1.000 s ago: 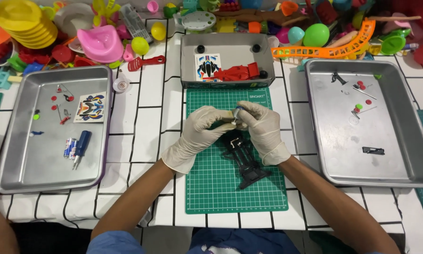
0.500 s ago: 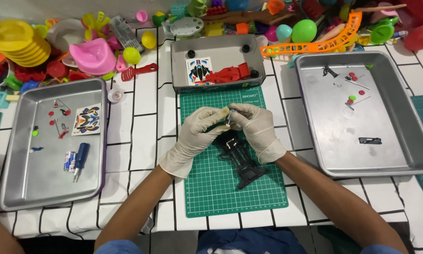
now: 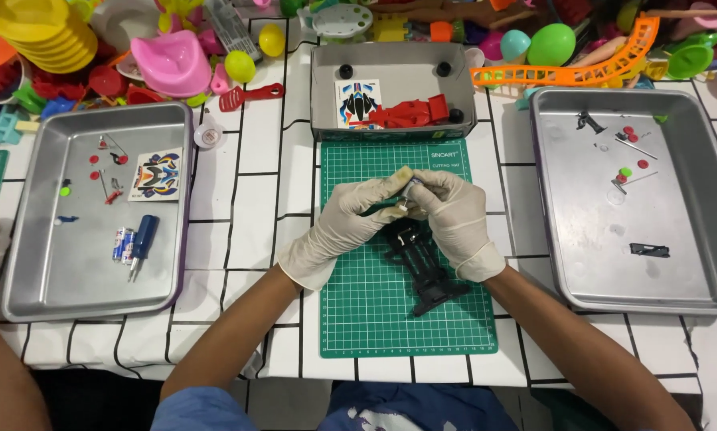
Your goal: Assembling a mini 4WD toy car chassis by applying grease to gears and installing batteries and a protective cover.
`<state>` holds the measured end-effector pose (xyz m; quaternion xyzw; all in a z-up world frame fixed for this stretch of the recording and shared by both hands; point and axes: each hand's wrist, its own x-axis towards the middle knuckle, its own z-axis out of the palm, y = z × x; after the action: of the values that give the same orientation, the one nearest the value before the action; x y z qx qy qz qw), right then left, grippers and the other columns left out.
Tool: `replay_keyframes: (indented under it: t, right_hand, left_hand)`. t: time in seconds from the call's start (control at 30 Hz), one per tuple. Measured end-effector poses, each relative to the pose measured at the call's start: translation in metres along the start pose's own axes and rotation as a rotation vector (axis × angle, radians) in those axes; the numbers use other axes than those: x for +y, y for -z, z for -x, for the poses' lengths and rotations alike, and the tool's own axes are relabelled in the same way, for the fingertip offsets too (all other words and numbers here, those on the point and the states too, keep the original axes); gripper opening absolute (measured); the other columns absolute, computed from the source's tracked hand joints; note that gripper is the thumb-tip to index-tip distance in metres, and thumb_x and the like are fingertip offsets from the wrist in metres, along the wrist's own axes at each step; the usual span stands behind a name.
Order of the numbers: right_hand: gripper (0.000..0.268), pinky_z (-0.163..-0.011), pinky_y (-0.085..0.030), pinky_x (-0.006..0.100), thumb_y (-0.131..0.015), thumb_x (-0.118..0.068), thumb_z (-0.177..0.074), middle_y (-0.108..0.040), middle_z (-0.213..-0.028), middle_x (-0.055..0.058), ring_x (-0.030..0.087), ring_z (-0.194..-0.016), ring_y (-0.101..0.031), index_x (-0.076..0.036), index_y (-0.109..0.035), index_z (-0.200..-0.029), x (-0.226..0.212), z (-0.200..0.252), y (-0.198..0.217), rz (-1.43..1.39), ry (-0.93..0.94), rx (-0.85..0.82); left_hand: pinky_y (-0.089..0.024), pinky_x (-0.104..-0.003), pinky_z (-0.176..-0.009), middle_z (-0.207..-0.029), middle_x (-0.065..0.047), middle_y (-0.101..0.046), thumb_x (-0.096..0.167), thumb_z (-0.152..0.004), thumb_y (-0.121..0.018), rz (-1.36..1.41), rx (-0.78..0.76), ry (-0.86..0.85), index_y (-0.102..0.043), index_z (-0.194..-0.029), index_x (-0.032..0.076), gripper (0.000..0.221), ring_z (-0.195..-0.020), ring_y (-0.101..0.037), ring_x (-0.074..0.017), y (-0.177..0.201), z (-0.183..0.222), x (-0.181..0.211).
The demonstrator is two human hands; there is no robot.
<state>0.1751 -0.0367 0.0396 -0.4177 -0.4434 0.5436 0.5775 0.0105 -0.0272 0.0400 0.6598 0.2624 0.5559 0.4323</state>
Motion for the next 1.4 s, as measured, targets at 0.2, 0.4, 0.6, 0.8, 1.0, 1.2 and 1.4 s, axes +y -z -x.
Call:
replay_keyframes:
  t: [0.2, 0.4, 0.6, 0.8, 1.0, 1.2, 1.4]
  right_hand:
    - [0.03, -0.069, -0.056, 0.024, -0.078, -0.007, -0.089, -0.075, -0.094, 0.014, 0.013, -0.08, -0.069, 0.006, -0.067, -0.114, -0.012, 0.01, -0.009, 0.0, -0.016, 0.03]
    - [0.027, -0.07, -0.057, 0.026, -0.077, -0.001, -0.089, -0.075, -0.094, 0.017, 0.015, -0.081, -0.07, 0.01, -0.068, -0.112, -0.005, 0.006, 0.001, 0.046, -0.007, 0.029]
    - [0.027, -0.073, -0.061, 0.027, -0.077, -0.001, -0.09, -0.076, -0.096, 0.018, 0.016, -0.083, -0.073, 0.009, -0.067, -0.113, -0.004, 0.008, 0.001, 0.018, 0.008, 0.085]
    - [0.032, -0.059, -0.063, 0.029, -0.078, -0.008, -0.09, -0.074, -0.089, 0.014, 0.015, -0.073, -0.072, 0.008, -0.068, -0.115, -0.01, 0.013, -0.007, 0.008, -0.095, 0.1]
    - [0.032, -0.057, -0.065, 0.03, -0.08, -0.01, -0.088, -0.071, -0.082, 0.013, 0.017, -0.066, -0.071, 0.007, -0.069, -0.113, -0.003, 0.009, -0.001, 0.023, -0.053, 0.08]
    - [0.035, -0.057, -0.067, 0.033, -0.079, -0.009, -0.088, -0.072, -0.084, 0.017, 0.02, -0.068, -0.073, 0.011, -0.067, -0.114, -0.011, 0.018, -0.001, 0.075, 0.028, 0.078]
    - [0.029, -0.061, -0.065, 0.029, -0.077, -0.005, -0.091, -0.072, -0.084, 0.017, 0.018, -0.071, -0.072, 0.012, -0.067, -0.113, -0.014, 0.017, -0.005, 0.09, 0.023, 0.078]
  left_hand:
    - [-0.062, -0.028, -0.082, -0.102, -0.021, -0.078, -0.009, -0.075, -0.086, 0.225, 0.01, 0.014, -0.071, -0.121, 0.0, 0.049, -0.091, -0.075, -0.0187, 0.005, 0.002, -0.012]
    - [-0.06, -0.031, -0.085, -0.104, -0.017, -0.078, -0.003, -0.072, -0.091, 0.148, 0.027, 0.072, -0.075, -0.116, 0.006, 0.047, -0.102, -0.07, -0.0203, 0.003, 0.001, -0.003]
    - [-0.061, -0.034, -0.086, -0.106, -0.019, -0.078, -0.003, -0.073, -0.09, 0.067, 0.02, 0.044, -0.074, -0.116, 0.002, 0.046, -0.1, -0.074, -0.0237, 0.006, 0.0, -0.011]
    - [-0.059, -0.034, -0.091, -0.107, -0.013, -0.079, 0.001, -0.076, -0.091, -0.073, 0.008, 0.004, -0.077, -0.114, 0.005, 0.04, -0.104, -0.073, -0.0242, 0.007, 0.0, -0.004]
    - [-0.058, -0.033, -0.092, -0.108, -0.011, -0.079, 0.007, -0.078, -0.09, -0.1, 0.019, -0.018, -0.077, -0.116, 0.008, 0.04, -0.105, -0.073, -0.021, 0.008, 0.002, -0.006]
    - [-0.058, -0.034, -0.093, -0.107, -0.014, -0.079, -0.001, -0.076, -0.089, -0.007, 0.031, 0.002, -0.077, -0.113, 0.005, 0.039, -0.106, -0.072, -0.0231, 0.004, 0.005, 0.003]
    - [-0.058, -0.032, -0.091, -0.108, -0.014, -0.078, 0.001, -0.077, -0.089, 0.038, 0.018, 0.028, -0.077, -0.112, 0.006, 0.038, -0.107, -0.07, -0.0255, 0.004, 0.006, -0.001]
